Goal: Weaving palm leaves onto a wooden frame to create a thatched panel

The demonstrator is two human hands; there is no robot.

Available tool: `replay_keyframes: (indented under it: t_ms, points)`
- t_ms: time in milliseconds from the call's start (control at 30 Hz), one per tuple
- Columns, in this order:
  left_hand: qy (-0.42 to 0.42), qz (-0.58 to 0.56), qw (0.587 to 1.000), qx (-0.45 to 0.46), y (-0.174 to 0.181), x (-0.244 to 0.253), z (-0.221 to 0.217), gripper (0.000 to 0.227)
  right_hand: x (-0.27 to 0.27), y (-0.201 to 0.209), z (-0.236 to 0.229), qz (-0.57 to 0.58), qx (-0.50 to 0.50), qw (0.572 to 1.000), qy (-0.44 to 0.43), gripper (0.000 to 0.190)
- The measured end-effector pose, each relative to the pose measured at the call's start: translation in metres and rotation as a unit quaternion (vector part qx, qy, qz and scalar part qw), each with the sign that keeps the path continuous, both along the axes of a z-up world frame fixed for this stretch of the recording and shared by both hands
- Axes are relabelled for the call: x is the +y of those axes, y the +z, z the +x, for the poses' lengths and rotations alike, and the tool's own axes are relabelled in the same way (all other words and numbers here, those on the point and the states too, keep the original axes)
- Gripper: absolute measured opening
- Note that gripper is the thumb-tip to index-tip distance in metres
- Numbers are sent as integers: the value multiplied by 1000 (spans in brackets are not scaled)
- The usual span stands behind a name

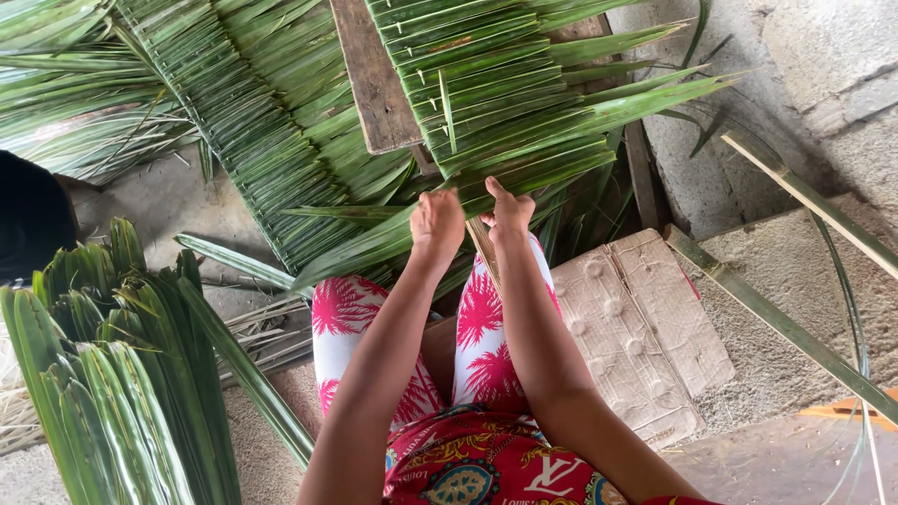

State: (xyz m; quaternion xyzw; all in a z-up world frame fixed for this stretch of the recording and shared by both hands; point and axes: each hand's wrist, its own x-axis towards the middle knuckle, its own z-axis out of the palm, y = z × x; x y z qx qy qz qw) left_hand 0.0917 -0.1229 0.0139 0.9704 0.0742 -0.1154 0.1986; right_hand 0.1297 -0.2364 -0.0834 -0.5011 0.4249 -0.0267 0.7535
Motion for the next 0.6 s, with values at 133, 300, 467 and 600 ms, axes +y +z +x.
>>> replay_keyframes:
  t_ms: [133,300,467,600]
  points:
    - [40,-61,997,17,6,-11,11,56,2,9,-2,6,-4,1000,-3,60]
    - [145,-188,971,-8,-30,-3,30,59,5,22,1,28,0,1000,-5,64]
    - [280,-379,882,-11,-18,-7,20,50,10,28,-1,21,-6,1000,3,68]
    - [366,-530,764,-17,-65,-11,34,45,10,15,4,15,-10,1000,1,63]
